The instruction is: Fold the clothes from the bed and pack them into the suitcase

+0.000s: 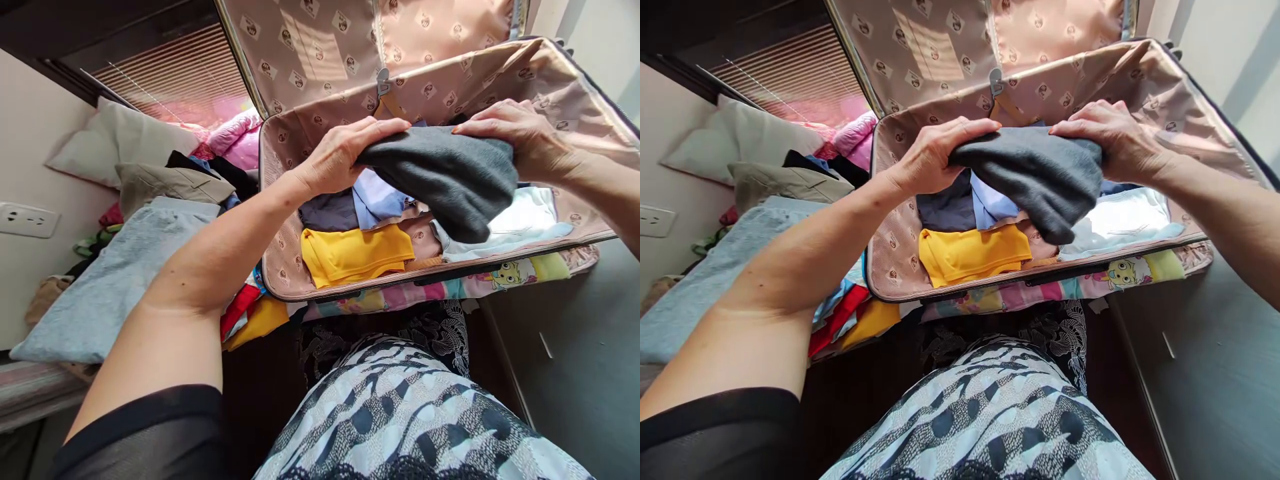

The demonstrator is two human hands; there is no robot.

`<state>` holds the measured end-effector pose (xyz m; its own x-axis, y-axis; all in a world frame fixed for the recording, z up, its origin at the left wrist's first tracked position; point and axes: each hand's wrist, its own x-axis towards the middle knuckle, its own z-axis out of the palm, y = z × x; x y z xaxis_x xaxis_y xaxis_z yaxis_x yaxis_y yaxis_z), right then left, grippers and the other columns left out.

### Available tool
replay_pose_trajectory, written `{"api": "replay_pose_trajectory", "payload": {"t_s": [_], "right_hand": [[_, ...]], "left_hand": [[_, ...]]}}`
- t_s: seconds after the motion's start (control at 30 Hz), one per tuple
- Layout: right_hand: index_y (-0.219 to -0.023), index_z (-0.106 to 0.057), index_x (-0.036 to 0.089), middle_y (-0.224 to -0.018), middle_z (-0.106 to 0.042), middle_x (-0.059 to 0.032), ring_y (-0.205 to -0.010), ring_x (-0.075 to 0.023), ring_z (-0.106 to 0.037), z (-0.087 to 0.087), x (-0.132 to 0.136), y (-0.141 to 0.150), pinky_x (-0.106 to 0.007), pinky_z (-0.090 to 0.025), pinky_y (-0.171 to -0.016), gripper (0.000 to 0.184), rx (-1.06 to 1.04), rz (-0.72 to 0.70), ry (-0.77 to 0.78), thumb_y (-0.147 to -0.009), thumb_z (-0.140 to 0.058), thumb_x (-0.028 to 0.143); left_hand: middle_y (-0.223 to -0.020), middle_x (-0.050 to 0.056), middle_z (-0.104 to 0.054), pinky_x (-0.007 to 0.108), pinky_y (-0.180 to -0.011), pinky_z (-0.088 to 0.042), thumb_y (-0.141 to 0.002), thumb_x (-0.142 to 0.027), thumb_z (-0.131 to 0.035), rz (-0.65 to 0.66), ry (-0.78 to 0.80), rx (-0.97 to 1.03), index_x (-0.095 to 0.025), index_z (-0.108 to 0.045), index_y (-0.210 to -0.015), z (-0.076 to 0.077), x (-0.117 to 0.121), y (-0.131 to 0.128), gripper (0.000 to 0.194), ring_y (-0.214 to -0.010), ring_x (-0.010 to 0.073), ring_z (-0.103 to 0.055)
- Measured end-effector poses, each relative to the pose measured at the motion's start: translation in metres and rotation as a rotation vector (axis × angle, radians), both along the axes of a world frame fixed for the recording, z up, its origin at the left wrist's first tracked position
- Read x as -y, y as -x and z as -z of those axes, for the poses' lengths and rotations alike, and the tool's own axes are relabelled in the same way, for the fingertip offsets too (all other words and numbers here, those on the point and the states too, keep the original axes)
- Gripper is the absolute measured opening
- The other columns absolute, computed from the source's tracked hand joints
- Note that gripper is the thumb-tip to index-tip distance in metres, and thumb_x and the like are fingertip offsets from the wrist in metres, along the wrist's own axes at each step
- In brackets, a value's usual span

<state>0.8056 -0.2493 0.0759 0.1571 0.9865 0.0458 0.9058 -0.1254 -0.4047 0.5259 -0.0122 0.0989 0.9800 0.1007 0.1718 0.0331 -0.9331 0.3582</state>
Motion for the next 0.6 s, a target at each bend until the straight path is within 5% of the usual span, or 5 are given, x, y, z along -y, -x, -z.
{"api": "replay_pose_trajectory", "payload": {"t_s": [0.1,0.23,0.37,0.47,0.6], "right_hand": [[-0.159,-0.063,0.031,-0.157,-0.061,-0.0114,-0.150,-0.0429,-0.049,0.003,-0.009,0.027,-0.068,-0.026,-0.133,0.056,0.196,-0.126,-0.029,-0.104,-0.063,0.044],[-0.159,-0.059,0.044,-0.149,-0.065,-0.0070,-0.151,-0.0449,-0.048,-0.005,-0.028,0.069,-0.067,-0.032,-0.131,0.059,0.208,-0.220,0.031,-0.100,-0.067,0.044],[-0.158,-0.058,0.045,-0.149,-0.065,-0.0043,-0.156,-0.0447,-0.041,-0.011,-0.044,0.085,-0.062,-0.032,-0.132,0.060,0.098,-0.261,0.058,-0.099,-0.069,0.047],[-0.153,-0.065,0.038,-0.153,-0.063,-0.0051,-0.153,-0.0425,-0.044,0.002,-0.057,0.079,-0.062,-0.029,-0.133,0.052,0.058,-0.265,0.032,-0.101,-0.066,0.045],[-0.151,-0.068,0.030,-0.153,-0.065,-0.0110,-0.142,-0.0373,-0.054,0.051,-0.076,0.061,-0.060,-0.039,-0.127,0.050,-0.100,-0.193,0.071,-0.103,-0.062,0.041]], "left_hand": [[-0.147,0.006,-0.072,0.046,-0.120,-0.052,-0.092,-0.029,-0.057,0.075,-0.078,0.068,-0.026,-0.059,-0.162,0.013,-0.031,0.017,0.070,-0.138,0.0259,-0.064],[-0.148,0.000,-0.073,0.045,-0.123,-0.051,-0.096,-0.039,-0.057,0.039,-0.087,0.135,-0.031,-0.069,-0.142,0.027,-0.064,0.030,0.048,-0.132,0.0213,-0.063],[-0.145,0.001,-0.073,0.050,-0.122,-0.052,-0.099,-0.047,-0.059,-0.021,-0.104,0.064,-0.032,-0.067,-0.142,0.015,-0.072,0.047,0.046,-0.130,0.0238,-0.062],[-0.143,0.006,-0.070,0.053,-0.117,-0.054,-0.099,-0.037,-0.057,-0.050,-0.266,-0.080,-0.027,-0.061,-0.153,-0.005,-0.044,0.071,0.055,-0.130,0.0280,-0.063],[-0.140,0.017,-0.068,0.048,-0.090,-0.059,-0.106,-0.021,-0.042,-0.213,-0.482,-0.372,-0.026,-0.051,-0.168,-0.011,0.035,0.102,0.063,-0.115,0.0328,-0.071]]}}
